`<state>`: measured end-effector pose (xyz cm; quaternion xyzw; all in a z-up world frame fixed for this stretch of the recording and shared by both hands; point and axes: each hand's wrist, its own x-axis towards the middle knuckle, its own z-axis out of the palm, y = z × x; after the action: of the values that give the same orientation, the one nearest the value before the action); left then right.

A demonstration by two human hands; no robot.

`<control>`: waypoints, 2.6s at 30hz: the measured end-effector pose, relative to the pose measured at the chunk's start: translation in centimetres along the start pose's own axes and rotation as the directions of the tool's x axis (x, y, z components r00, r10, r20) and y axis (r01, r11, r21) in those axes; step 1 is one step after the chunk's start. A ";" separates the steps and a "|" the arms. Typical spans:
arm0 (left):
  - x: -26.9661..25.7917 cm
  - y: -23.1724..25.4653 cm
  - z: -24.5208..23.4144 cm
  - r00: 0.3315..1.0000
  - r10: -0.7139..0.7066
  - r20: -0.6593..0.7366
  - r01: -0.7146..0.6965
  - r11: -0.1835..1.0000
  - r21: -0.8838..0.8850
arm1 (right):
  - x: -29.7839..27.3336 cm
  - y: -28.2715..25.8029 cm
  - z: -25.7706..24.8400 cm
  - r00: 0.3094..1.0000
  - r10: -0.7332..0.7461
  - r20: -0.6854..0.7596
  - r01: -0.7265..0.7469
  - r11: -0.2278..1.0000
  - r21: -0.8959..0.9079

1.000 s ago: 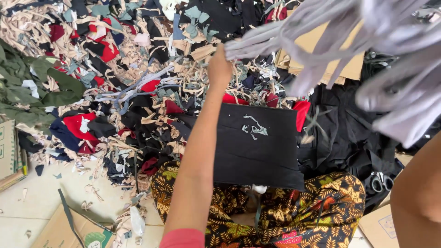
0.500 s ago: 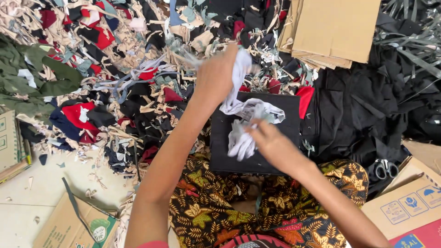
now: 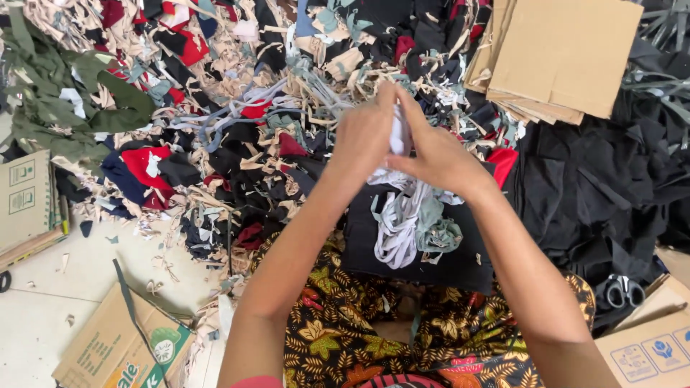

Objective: Sorting and piling fabric scraps onto a base cloth and folding it into a bundle

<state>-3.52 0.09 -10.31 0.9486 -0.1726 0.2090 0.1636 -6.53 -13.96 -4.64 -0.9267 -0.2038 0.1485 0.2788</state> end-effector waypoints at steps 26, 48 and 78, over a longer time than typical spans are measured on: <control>3.8 -18.8 -11.3 0.946 0.035 -0.323 -0.062 0.995 -0.074 | -5.7 7.2 -5.5 0.974 -0.131 -0.185 0.179 0.945 0.275; -3.4 -7.8 5.3 0.939 0.233 0.252 0.189 0.261 -0.947 | 1.7 14.0 3.3 0.962 -0.115 0.248 0.157 0.975 -0.156; -6.5 9.9 12.2 0.965 0.219 0.146 -0.184 0.957 -0.224 | 11.6 4.2 10.5 0.919 0.205 0.338 0.043 0.798 -0.601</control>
<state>-8.84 -11.71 -21.37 0.9178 -0.3029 0.1241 0.2249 0.80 -7.01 -17.30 -0.9269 -0.2503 0.2680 -0.0799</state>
